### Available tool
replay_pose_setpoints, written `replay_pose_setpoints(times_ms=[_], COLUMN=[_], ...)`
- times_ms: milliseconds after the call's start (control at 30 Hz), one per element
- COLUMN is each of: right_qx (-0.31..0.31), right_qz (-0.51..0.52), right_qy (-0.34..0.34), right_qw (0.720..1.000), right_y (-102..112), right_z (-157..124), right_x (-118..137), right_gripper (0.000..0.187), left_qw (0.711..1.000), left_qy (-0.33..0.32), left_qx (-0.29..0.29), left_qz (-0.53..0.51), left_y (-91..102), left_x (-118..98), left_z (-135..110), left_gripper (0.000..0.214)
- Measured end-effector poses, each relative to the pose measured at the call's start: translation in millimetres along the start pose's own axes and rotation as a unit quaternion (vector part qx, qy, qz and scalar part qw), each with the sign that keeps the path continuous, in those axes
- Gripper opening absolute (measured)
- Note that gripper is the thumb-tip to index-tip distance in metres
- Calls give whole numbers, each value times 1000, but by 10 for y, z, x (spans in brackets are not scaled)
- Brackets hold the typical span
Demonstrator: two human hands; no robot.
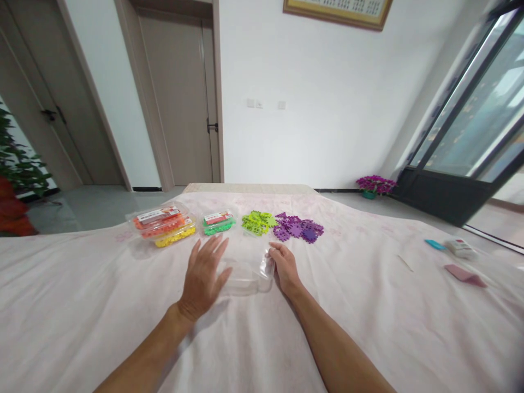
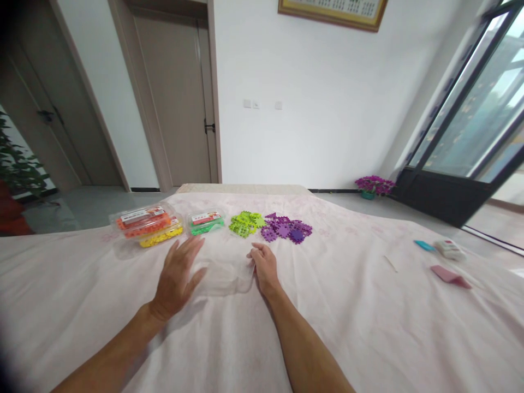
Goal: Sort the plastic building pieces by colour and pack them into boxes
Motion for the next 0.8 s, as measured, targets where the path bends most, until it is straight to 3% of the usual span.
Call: replay_pose_setpoints(times_ms=[67, 167, 267, 367, 433, 500, 567, 600, 667, 800], right_qx=[-46, -94, -126, -150, -81, 70, 194, 218, 202, 165], right_qz=[20, 3, -79, -218, -268, -280, -305, -329, -381, -397], right_qy=[-13, -20, 1, 98, 156, 174, 177, 182, 197, 206], right_qw=[999, 995, 989, 959, 947, 942, 915, 901, 880, 879], right_y=[81, 175, 269, 372, 321, 157, 3, -37, -53, -7], right_z=[8, 31, 63, 52, 34, -12, -116, -160, -195, -114], right_x=[-16, -69, -99, 97, 265, 368, 443, 485, 578, 720], right_gripper=[44, 44, 42, 42, 44, 47, 62, 70, 72, 47], left_qw=[985, 907, 827, 786, 764, 738, 719, 716, 716, 705], left_qy=[124, 292, 362, 383, 391, 399, 405, 407, 411, 429], left_qx=[-79, -157, -167, -161, -166, -177, -176, -173, -165, -191], left_qz=[-86, -259, -396, -457, -485, -515, -537, -541, -539, -531], left_y=[105, 22, -159, -239, -265, -291, -325, -338, -355, -345], left_x=[350, 783, 941, 1003, 1065, 1137, 1185, 1197, 1204, 1228], left_z=[-103, -308, -406, -425, -438, -452, -453, -448, -431, -440], left_gripper=[60, 63, 64, 59, 53, 49, 49, 49, 48, 46])
Point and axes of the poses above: each hand's wrist, its own z-axis towards the middle knuckle, its own y-axis out of the back of the hand, x = y × z, the point moved 8 cm from there along z, towards the middle knuckle, and after that the axes turned 14 degrees about -z, right-handed, at the moved point
